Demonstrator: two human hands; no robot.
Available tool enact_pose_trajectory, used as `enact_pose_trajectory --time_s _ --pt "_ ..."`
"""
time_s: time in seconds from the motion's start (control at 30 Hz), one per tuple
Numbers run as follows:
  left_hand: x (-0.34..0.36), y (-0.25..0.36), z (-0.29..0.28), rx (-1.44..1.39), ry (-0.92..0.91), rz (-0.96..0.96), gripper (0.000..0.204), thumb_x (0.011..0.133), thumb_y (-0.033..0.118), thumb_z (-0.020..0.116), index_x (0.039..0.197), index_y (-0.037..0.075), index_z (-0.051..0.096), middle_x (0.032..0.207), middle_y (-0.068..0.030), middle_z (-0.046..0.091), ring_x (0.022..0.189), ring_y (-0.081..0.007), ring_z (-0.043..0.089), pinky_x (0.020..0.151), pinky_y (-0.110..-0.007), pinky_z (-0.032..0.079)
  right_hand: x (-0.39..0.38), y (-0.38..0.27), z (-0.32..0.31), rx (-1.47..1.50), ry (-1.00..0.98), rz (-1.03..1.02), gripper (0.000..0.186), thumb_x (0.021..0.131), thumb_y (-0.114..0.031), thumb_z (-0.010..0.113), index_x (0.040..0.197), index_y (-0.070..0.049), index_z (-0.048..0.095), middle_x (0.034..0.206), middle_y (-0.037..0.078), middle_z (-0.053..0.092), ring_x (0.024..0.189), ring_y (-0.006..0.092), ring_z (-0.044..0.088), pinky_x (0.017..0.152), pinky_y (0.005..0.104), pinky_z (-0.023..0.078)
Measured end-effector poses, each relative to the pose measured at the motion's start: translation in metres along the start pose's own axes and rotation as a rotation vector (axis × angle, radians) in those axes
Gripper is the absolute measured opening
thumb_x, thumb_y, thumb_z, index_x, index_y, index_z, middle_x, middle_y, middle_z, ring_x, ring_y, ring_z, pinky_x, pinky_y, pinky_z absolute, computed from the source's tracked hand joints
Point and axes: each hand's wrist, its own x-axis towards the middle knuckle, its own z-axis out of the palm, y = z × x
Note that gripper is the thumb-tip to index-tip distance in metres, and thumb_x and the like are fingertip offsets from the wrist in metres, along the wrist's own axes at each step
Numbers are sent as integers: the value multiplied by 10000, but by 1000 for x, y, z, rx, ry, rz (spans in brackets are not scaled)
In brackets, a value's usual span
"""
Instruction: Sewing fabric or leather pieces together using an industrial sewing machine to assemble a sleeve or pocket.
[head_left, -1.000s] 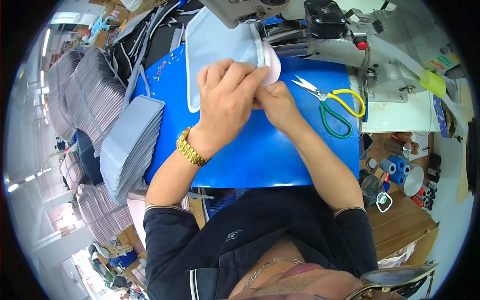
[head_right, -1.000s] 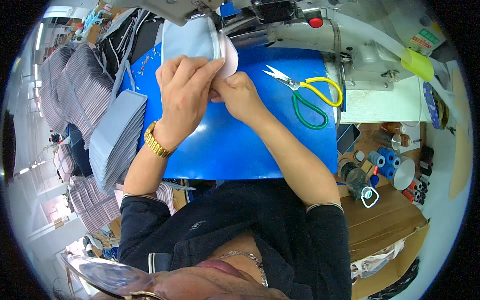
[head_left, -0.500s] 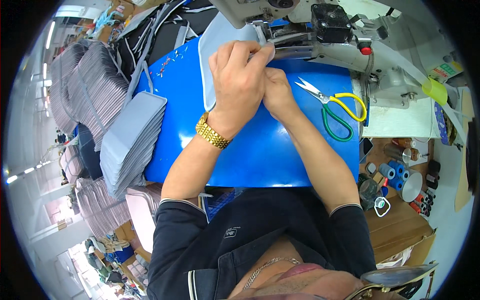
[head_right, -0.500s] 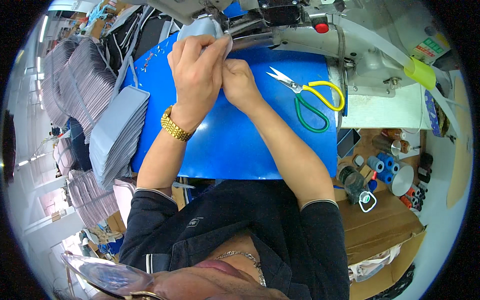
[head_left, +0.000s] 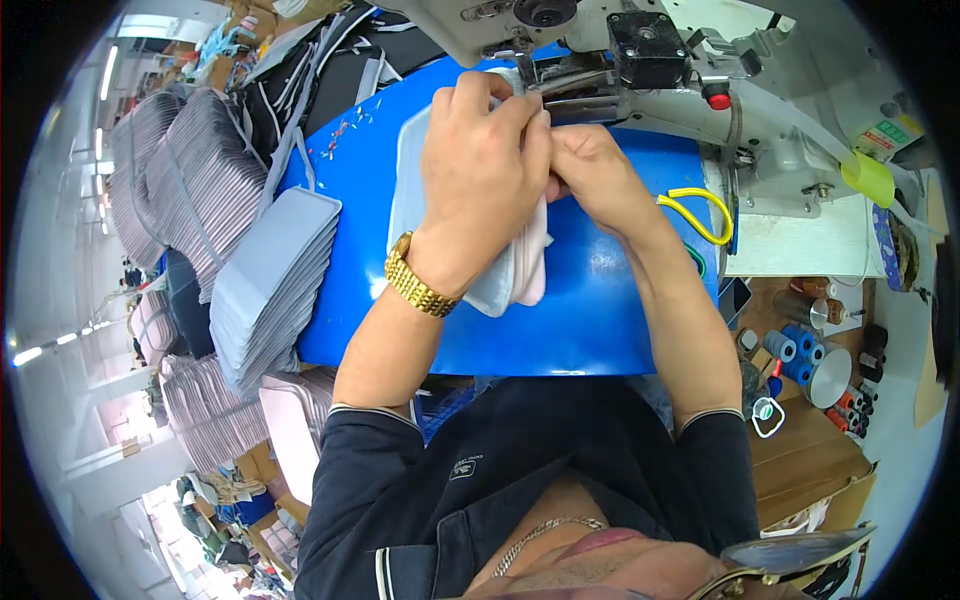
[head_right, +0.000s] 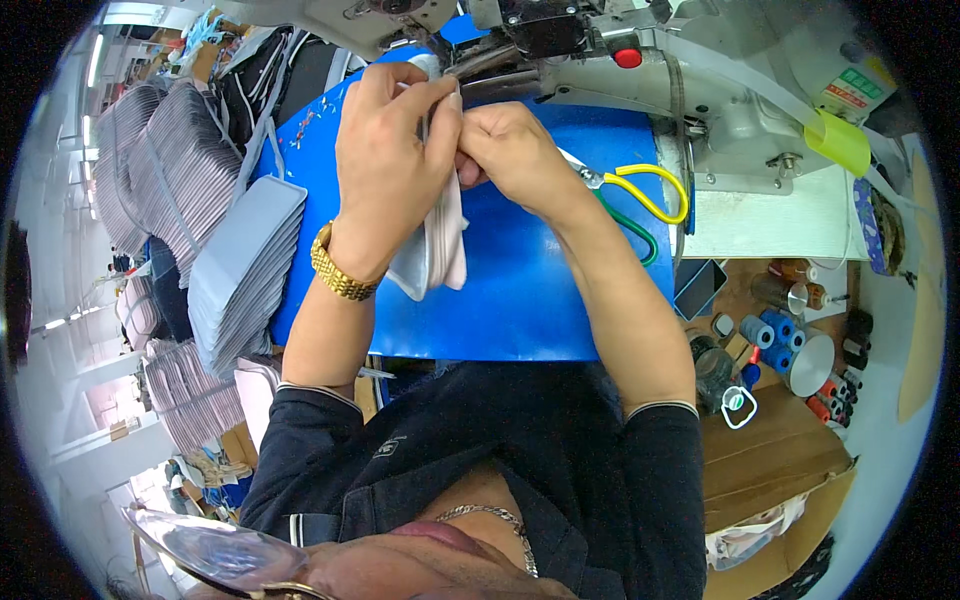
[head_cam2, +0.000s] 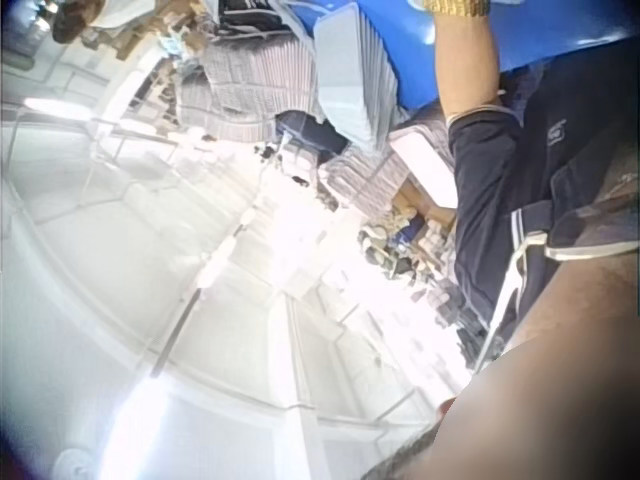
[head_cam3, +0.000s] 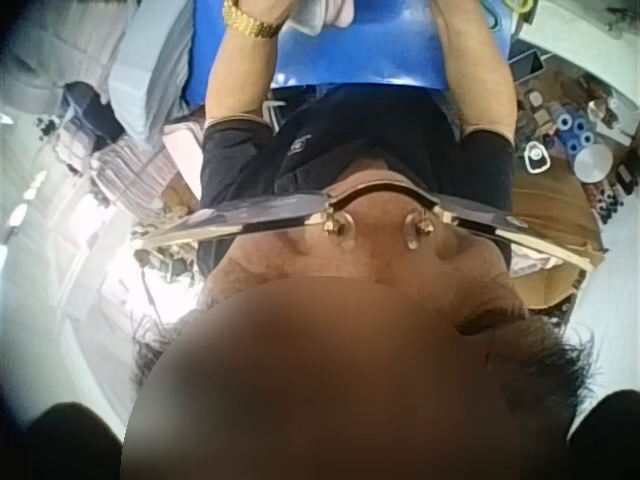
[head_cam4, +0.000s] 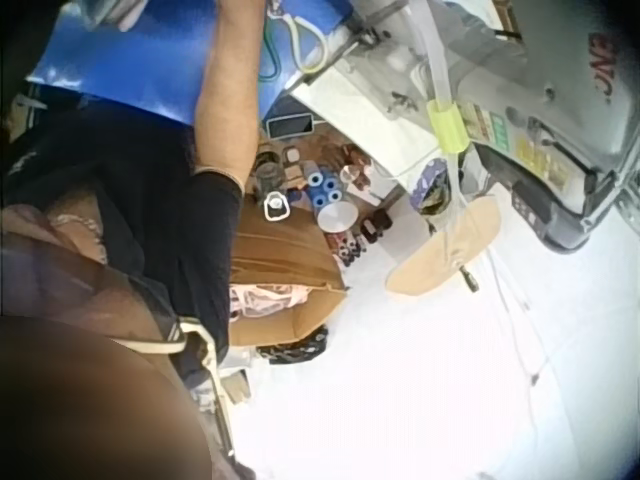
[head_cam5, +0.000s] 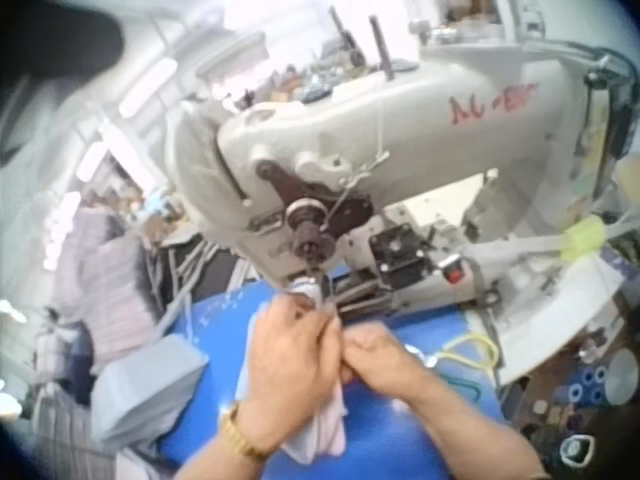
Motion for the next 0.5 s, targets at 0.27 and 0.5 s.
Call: enact_pose_trajectory --time_s 0.27,0.5 --pt "-11 0 -17 -159 -67 -89 204 823 127 662 1001 63 738 1056 -137 614 857 -260 590 750 -343 487 -17 -24 -7 -334 -35 5 227 796 -133 613 611 -25 537 558 8 548 534 77 542 490 243 428" --pt "-24 5 -20 -223 -55 -128 205 767 92 663 952 51 741 1058 -169 614 901 -293 581 793 -369 485 -32 -21 -1 -300 14 -55 272 813 -103 592 597 -16 452 516 -10 414 510 51 405 461 267 336"
